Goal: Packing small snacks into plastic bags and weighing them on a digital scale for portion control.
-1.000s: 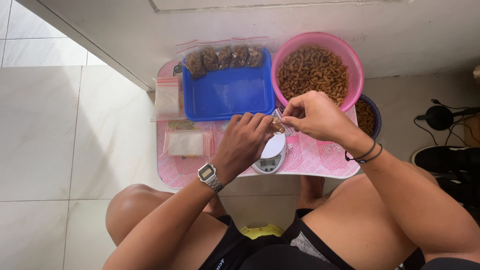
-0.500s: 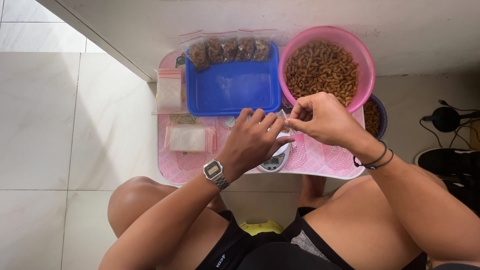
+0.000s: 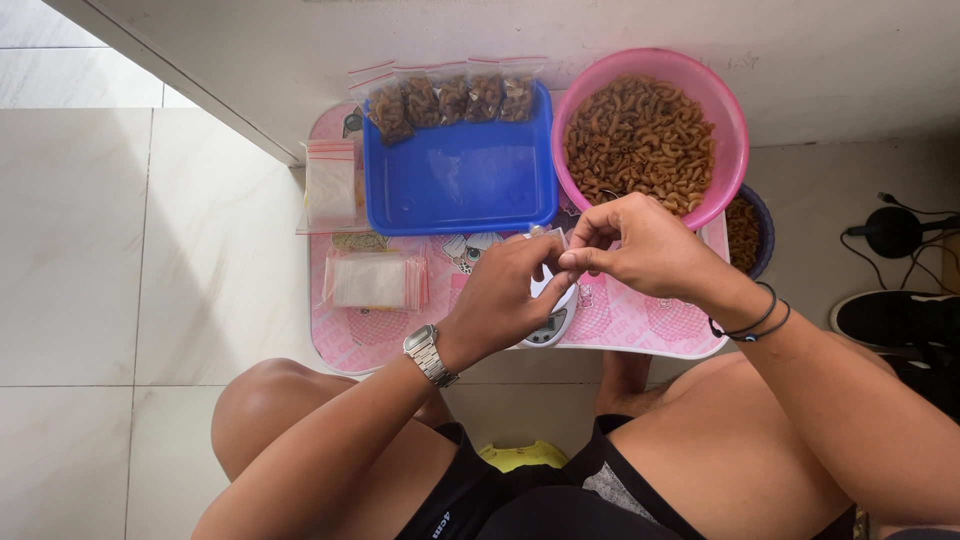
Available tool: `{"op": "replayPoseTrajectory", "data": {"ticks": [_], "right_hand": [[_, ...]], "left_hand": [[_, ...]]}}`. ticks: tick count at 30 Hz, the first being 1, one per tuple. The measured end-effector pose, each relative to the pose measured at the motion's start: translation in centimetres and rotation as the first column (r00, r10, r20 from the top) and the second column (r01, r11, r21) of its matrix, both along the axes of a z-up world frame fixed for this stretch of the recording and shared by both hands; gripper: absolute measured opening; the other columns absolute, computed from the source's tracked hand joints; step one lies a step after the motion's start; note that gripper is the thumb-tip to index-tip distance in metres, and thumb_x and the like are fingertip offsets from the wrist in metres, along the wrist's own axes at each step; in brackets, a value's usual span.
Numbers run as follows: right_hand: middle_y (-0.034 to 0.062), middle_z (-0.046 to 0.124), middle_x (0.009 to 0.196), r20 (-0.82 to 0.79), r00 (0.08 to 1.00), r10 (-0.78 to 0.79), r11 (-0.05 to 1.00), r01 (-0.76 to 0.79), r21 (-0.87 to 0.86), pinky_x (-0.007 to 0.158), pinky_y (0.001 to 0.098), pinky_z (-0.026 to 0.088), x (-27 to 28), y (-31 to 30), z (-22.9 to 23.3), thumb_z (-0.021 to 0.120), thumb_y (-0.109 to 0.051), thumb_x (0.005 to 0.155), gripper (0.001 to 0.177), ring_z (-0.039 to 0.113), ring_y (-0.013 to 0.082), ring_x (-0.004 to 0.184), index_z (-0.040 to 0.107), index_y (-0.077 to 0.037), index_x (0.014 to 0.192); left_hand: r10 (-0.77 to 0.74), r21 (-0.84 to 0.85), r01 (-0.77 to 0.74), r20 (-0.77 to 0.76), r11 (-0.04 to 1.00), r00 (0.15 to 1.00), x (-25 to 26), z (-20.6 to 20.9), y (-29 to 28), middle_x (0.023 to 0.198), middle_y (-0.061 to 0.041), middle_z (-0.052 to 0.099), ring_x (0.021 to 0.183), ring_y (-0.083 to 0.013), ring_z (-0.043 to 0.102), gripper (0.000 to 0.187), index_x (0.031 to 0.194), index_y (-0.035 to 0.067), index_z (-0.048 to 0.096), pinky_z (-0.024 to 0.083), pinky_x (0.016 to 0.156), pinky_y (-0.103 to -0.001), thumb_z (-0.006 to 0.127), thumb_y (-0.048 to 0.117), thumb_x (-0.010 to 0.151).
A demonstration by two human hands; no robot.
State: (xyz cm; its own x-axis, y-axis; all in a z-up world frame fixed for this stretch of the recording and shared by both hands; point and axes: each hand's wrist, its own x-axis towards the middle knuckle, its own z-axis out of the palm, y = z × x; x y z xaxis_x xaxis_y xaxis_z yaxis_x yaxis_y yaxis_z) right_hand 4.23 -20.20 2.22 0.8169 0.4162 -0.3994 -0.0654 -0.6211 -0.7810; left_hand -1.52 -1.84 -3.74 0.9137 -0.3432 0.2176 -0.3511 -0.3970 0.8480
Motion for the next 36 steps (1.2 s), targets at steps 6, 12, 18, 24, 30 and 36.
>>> {"op": "replayPoseTrajectory", "data": {"ticks": [6, 12, 18, 24, 30, 36], "right_hand": [[0.0057, 0.074, 0.063, 0.034, 0.998, 0.056, 0.998, -0.057, 0.037, 0.058, 0.027, 0.054, 0.3, -0.6, -0.3, 0.078, -0.012, 0.084, 0.01, 0.067, 0.014, 0.063, 0.075, -0.008, 0.076], [0.0068, 0.074, 0.067, 0.047, 0.994, 0.097, 0.993, -0.099, 0.056, 0.058, 0.0292, 0.055, 0.1, -0.4, 0.9, 0.072, -0.01, 0.088, 0.01, 0.07, 0.0163, 0.066, 0.073, -0.007, 0.078], [0.0055, 0.073, 0.065, 0.082, 0.987, 0.135, 0.991, -0.136, 0.0, 0.059, 0.0311, 0.052, 0.1, -0.3, 1.1, 0.071, -0.011, 0.087, 0.014, 0.068, 0.017, 0.068, 0.068, -0.01, 0.074], [0.0047, 0.072, 0.061, 0.08, 0.984, 0.161, 0.987, -0.159, -0.029, 0.055, 0.029, 0.05, 0.4, 0.0, 0.8, 0.072, -0.013, 0.085, 0.015, 0.068, 0.0167, 0.064, 0.067, -0.01, 0.071], [0.0084, 0.068, 0.058, 0.166, 0.985, 0.053, 0.997, -0.044, -0.055, 0.057, 0.0336, 0.05, -0.3, 0.1, 0.6, 0.071, -0.014, 0.077, 0.015, 0.065, 0.0205, 0.061, 0.061, -0.008, 0.066], [-0.0006, 0.071, 0.064, 0.395, 0.911, 0.12, 0.966, -0.015, -0.259, 0.064, 0.0399, 0.056, -0.9, 0.4, -0.1, 0.068, -0.02, 0.078, 0.005, 0.072, 0.025, 0.066, 0.067, -0.022, 0.082]], "left_hand": [[-0.044, -0.173, 0.017, -0.151, 0.985, 0.988, 0.2, 0.9, 0.4, 0.08, -0.011, 0.076, 0.072, -0.0294, 0.071, 0.008, 0.092, 0.009, 0.071, 0.051, 0.068, -0.039, 0.067, 0.014, 0.096], [0.018, -0.201, -0.062, -0.214, 0.978, 0.977, 0.2, 1.5, 0.2, 0.075, -0.007, 0.075, 0.07, -0.0223, 0.071, 0.011, 0.088, 0.013, 0.074, 0.05, 0.067, -0.035, 0.067, 0.018, 0.095], [0.146, -0.206, -0.2, -0.25, 0.958, 0.957, -0.5, 2.4, -0.6, 0.066, -0.009, 0.073, 0.065, -0.0248, 0.074, 0.011, 0.083, 0.012, 0.076, 0.052, 0.065, -0.034, 0.067, 0.012, 0.09], [0.192, -0.258, -0.294, -0.358, 0.921, 0.914, -1.4, 2.5, -1.4, 0.058, -0.007, 0.07, 0.061, -0.0202, 0.072, 0.013, 0.08, 0.01, 0.072, 0.053, 0.065, -0.033, 0.063, 0.011, 0.088], [0.279, -0.241, -0.386, -0.381, 0.89, 0.881, -0.2, 2.9, -0.5, 0.054, -0.008, 0.068, 0.047, -0.0172, 0.065, 0.013, 0.072, 0.007, 0.068, 0.05, 0.055, -0.028, 0.061, 0.006, 0.083], [0.306, -0.16, -0.426, -0.483, 0.89, 0.821, 0.1, 3.6, -0.1, 0.059, -0.01, 0.072, 0.042, -0.0164, 0.062, 0.013, 0.072, 0.004, 0.068, 0.048, 0.048, -0.028, 0.061, 0.008, 0.083]]}}
